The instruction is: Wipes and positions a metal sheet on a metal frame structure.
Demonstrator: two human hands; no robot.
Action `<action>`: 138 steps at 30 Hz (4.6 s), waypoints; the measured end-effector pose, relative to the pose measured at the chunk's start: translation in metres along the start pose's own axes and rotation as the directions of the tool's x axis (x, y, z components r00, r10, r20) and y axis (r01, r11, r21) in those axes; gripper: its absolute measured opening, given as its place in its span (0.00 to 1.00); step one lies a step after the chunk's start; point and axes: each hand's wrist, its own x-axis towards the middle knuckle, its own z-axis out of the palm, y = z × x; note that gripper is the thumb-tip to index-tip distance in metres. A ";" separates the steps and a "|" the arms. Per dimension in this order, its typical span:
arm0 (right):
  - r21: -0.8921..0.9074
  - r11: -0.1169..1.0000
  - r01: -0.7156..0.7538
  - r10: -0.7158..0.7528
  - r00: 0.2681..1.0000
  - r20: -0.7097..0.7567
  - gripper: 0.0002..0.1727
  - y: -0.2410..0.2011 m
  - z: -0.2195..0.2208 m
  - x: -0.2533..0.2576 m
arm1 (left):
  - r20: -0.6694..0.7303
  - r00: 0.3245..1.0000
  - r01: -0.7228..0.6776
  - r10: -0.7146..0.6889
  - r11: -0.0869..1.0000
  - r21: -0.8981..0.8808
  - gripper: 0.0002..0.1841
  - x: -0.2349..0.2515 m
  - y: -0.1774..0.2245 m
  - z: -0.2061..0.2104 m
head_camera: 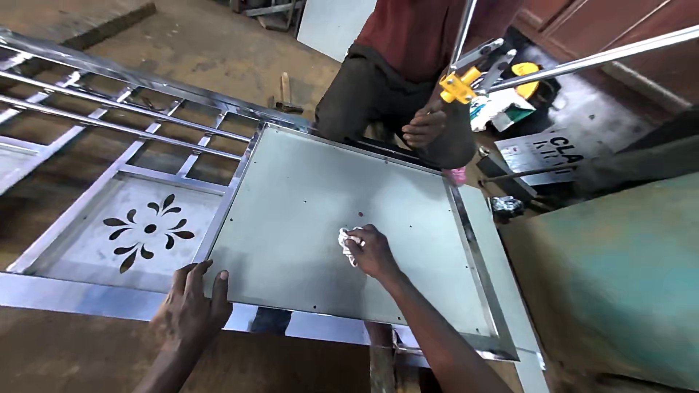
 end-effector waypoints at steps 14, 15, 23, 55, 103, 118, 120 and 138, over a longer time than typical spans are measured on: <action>-0.190 0.866 0.463 -0.430 0.883 0.188 0.18 0.010 0.016 0.146 | 0.034 0.999 0.019 -0.019 1.000 0.012 0.34 -0.001 0.000 -0.003; -0.190 0.846 0.499 -0.464 0.863 0.198 0.18 0.014 0.016 0.132 | 0.034 0.999 0.022 -0.023 1.000 0.007 0.34 -0.002 0.001 -0.003; -0.099 0.844 0.527 -0.499 0.839 0.216 0.15 0.040 -0.025 0.064 | 0.006 1.000 -0.008 0.008 1.000 -0.015 0.33 -0.002 0.000 -0.002; -0.185 0.982 -0.034 0.062 0.988 0.144 0.17 0.055 -0.037 0.030 | 0.034 0.999 -0.005 0.006 1.000 -0.026 0.32 -0.001 -0.002 -0.002; 0.856 0.513 -0.056 0.548 0.789 -0.277 0.11 0.094 -0.106 -0.129 | 0.767 0.427 -0.436 0.479 0.852 -0.289 0.22 0.083 0.321 0.188; 0.856 0.516 0.032 -0.347 0.922 0.174 0.14 -0.052 0.068 -0.169 | 0.461 0.816 0.567 -0.349 0.324 -0.758 0.15 -0.025 0.029 -0.151; 0.447 0.759 0.473 -0.574 0.810 0.118 0.12 -0.080 0.132 -0.172 | 0.439 0.803 0.564 -0.403 0.275 -0.779 0.16 -0.033 0.001 -0.177; 0.286 0.954 0.088 -0.298 0.343 0.891 0.15 -0.050 0.126 -0.173 | 0.721 0.598 0.802 -0.352 0.272 -0.532 0.14 -0.099 0.004 -0.152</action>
